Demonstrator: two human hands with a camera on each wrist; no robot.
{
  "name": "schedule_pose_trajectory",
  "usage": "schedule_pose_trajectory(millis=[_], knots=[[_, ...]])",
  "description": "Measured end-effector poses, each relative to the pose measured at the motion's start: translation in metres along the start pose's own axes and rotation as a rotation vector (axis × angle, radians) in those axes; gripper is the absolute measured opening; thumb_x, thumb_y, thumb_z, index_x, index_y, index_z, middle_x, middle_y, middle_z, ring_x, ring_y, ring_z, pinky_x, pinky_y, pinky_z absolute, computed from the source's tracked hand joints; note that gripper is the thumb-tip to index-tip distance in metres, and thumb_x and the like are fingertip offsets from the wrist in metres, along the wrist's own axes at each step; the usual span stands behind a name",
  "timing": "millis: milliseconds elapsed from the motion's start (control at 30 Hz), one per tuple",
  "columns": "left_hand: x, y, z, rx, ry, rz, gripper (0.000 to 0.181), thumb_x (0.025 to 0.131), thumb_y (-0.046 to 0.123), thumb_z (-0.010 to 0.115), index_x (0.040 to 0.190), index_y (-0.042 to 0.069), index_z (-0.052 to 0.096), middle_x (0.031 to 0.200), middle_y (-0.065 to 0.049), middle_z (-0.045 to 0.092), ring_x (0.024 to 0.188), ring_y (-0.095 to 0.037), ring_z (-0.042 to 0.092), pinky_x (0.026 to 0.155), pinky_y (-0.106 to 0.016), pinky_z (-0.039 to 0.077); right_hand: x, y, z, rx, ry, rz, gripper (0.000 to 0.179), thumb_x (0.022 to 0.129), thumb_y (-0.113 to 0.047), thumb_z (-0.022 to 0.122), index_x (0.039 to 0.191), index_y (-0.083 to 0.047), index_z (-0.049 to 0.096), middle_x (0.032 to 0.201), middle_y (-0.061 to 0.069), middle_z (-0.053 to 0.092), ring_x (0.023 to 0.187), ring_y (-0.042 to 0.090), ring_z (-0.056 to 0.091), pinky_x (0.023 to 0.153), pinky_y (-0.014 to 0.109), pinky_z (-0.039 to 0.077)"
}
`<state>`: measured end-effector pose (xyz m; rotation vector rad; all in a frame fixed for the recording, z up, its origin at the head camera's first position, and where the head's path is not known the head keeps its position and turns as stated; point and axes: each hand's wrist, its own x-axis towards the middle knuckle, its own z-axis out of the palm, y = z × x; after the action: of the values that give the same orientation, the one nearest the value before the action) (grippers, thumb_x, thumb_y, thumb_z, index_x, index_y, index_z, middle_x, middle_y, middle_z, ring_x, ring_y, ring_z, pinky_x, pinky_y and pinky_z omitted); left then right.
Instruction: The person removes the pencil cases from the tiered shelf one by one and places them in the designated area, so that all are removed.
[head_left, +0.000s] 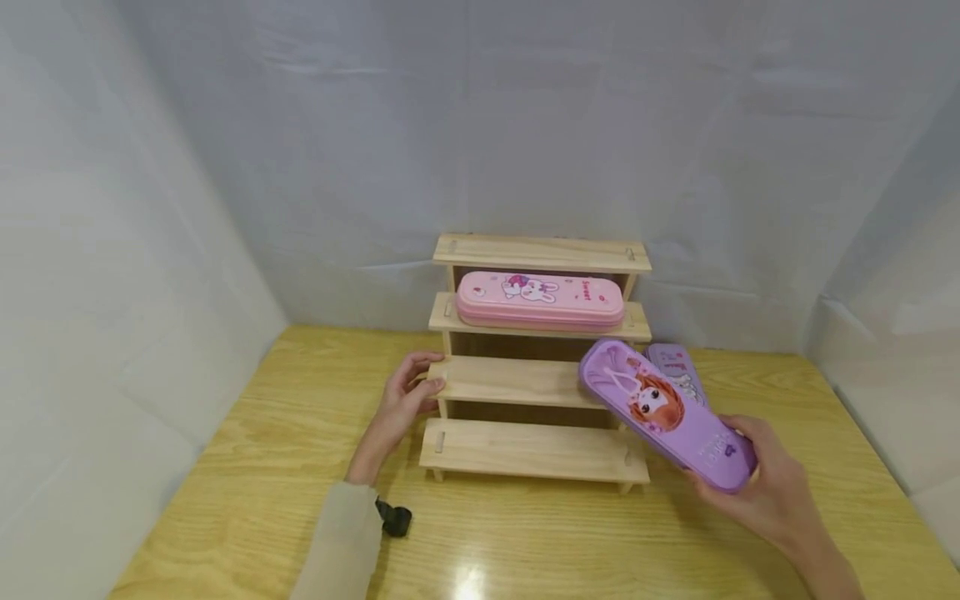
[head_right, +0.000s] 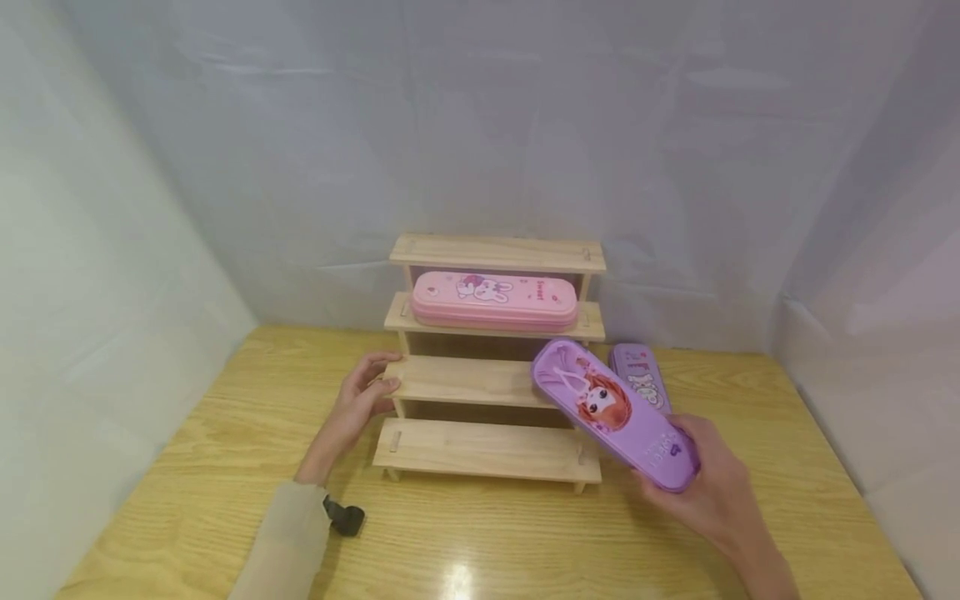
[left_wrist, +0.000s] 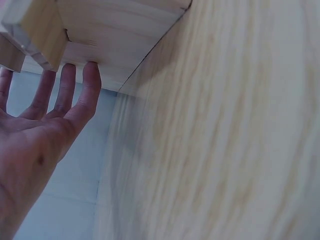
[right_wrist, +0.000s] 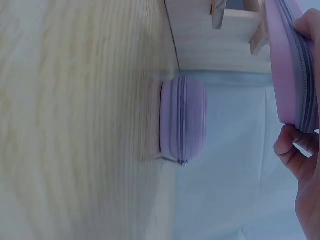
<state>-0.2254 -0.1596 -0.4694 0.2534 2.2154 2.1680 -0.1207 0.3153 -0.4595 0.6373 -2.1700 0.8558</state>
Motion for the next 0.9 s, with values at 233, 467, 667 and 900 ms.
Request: schedule_pose_trajectory(millis=[233, 467, 667, 900], knots=[[0.0, 0.001, 0.0, -0.007, 0.001, 0.001, 0.038, 0.102, 0.016, 0.061, 0.137, 0.007, 0.052, 0.129, -0.009, 0.052, 0.101, -0.017, 0.061, 0.08, -0.035, 0.059, -0.008, 0.005, -0.009, -0.046, 0.051, 0.02, 0.094, 0.08, -0.069, 0.069, 0.117, 0.016, 0.061, 0.108, 0.019, 0.064, 0.114, -0.015, 0.049, 0.095, -0.001, 0.035], [0.0, 0.002, 0.0, -0.016, -0.005, -0.002, 0.039, 0.101, 0.015, 0.061, 0.138, 0.009, 0.052, 0.132, -0.01, 0.052, 0.103, -0.018, 0.061, 0.081, -0.037, 0.06, -0.013, 0.011, -0.014, -0.059, 0.111, -0.009, 0.092, 0.08, -0.068, 0.071, 0.112, 0.018, 0.062, 0.106, 0.017, 0.064, 0.116, -0.012, 0.051, 0.096, 0.001, 0.036], [0.0, 0.003, 0.0, -0.015, -0.006, -0.002, 0.039, 0.101, 0.015, 0.061, 0.139, 0.009, 0.052, 0.132, -0.01, 0.052, 0.102, -0.018, 0.061, 0.08, -0.036, 0.06, -0.015, 0.011, -0.019, -0.042, 0.15, -0.004, 0.092, 0.08, -0.066, 0.071, 0.11, 0.02, 0.061, 0.115, -0.001, 0.064, 0.114, -0.012, 0.052, 0.095, 0.001, 0.037], [-0.001, 0.002, 0.0, -0.014, -0.006, -0.003, 0.039, 0.101, 0.015, 0.061, 0.138, 0.009, 0.052, 0.131, -0.009, 0.052, 0.103, -0.018, 0.061, 0.08, -0.037, 0.06, -0.022, 0.016, -0.026, -0.01, 0.175, 0.025, 0.092, 0.077, -0.062, 0.075, 0.111, 0.022, 0.06, 0.123, -0.014, 0.06, 0.106, -0.01, 0.054, 0.089, 0.002, 0.039]])
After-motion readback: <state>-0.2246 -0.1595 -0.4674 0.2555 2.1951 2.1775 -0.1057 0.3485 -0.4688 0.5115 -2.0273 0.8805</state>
